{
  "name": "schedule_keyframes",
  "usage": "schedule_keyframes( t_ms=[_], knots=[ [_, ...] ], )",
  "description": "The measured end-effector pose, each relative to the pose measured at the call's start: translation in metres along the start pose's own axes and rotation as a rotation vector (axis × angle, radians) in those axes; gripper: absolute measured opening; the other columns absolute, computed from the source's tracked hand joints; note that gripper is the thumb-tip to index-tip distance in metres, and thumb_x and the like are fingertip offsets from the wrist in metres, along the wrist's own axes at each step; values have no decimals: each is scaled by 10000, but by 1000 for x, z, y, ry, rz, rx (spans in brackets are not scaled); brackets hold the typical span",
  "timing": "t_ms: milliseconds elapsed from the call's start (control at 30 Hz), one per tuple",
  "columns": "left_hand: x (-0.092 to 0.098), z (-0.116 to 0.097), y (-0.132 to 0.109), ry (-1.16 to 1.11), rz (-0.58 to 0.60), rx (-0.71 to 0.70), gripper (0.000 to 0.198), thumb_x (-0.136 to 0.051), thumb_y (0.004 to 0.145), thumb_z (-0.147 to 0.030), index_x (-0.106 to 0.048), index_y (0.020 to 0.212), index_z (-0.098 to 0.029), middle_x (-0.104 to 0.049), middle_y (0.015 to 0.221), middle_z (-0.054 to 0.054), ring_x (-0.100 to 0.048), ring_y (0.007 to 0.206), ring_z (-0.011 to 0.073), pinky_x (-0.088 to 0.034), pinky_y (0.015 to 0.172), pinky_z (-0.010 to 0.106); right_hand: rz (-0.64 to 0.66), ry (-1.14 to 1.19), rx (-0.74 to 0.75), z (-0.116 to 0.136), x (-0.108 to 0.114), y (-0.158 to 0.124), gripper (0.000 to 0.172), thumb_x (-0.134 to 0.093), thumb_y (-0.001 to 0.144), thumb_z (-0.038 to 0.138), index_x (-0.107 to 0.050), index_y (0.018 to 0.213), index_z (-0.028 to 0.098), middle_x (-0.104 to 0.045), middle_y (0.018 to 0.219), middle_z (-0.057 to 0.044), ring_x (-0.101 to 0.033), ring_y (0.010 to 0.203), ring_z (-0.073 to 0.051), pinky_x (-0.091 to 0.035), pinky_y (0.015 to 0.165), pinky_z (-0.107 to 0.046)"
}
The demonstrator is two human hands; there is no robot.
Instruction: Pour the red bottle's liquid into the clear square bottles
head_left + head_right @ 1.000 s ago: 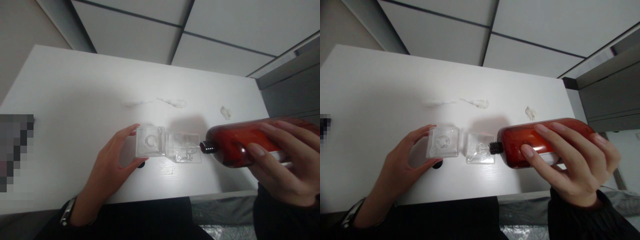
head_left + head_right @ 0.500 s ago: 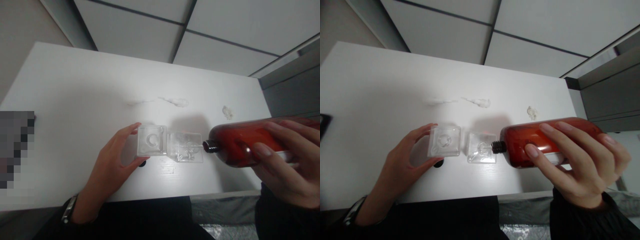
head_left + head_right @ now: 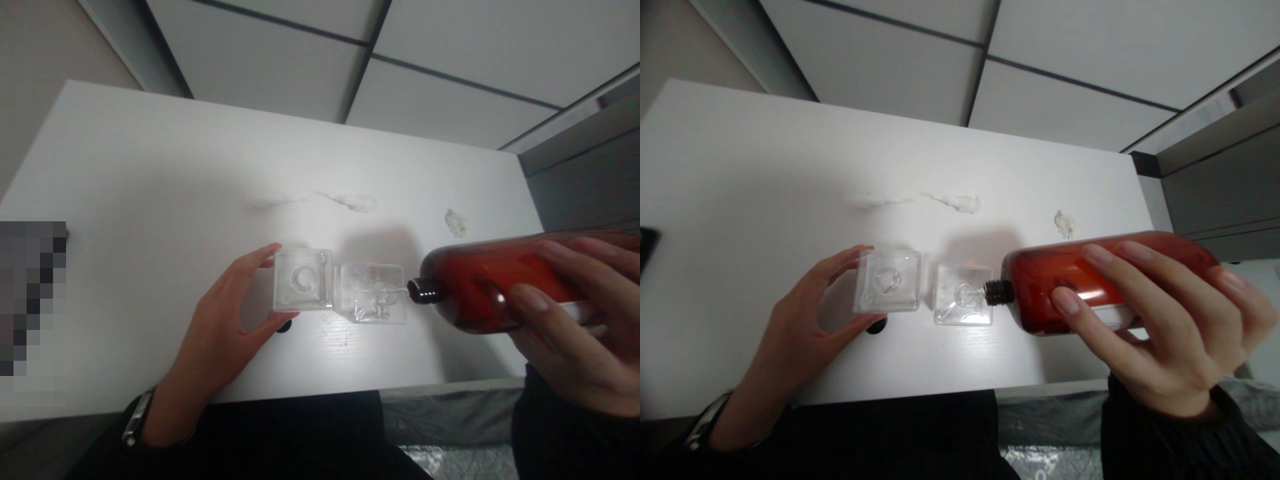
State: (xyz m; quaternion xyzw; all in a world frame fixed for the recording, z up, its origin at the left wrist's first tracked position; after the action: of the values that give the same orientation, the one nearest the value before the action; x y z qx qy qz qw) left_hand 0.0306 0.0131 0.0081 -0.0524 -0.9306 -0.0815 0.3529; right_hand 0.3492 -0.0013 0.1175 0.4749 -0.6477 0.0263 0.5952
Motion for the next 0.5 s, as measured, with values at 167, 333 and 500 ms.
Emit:
schedule_keyframes(
  t_ms=[167, 333, 500],
  knots=[
    [1, -1, 0, 12, 7, -1, 658, -735, 946, -497, -463, 1541, -424, -675, 1488, 44, -688, 1338, 334, -605, 1130, 529, 19, 11, 32, 3, 0, 4, 684, -681, 959, 115, -545, 1486, 529, -583, 1586, 47, -669, 1328, -354, -532, 1049, -521],
    [0, 0, 0, 9, 14, 8, 689, -762, 927, -483, -468, 1546, -410, -693, 1454, 51, -703, 1305, 332, -612, 1115, 518, -9, 18, 68, 3, 3, 5, 593, -709, 957, 140, -602, 1409, 508, -557, 1610, 64, -657, 1348, -339, -544, 1058, -505],
    [-1, -1, 0, 17, -5, -22, 675, -750, 940, -434, -469, 1552, -391, -694, 1450, 53, -700, 1305, 319, -608, 1115, 505, 62, 56, 27, 0, -1, 4, 726, -685, 930, 37, -556, 1451, 526, -484, 1666, 96, -570, 1455, -332, -517, 1149, -539]
  ],
)
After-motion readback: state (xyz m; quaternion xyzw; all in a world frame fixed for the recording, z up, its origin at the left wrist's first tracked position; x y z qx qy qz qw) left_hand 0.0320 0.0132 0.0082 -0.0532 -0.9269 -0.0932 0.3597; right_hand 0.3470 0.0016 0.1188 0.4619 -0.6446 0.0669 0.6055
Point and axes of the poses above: each hand's wrist, its own y-axis towards the middle knuckle, its own x-axis out of the back of the hand, z = x × y, the point moved 9 cm from there along y, towards the middle knuckle
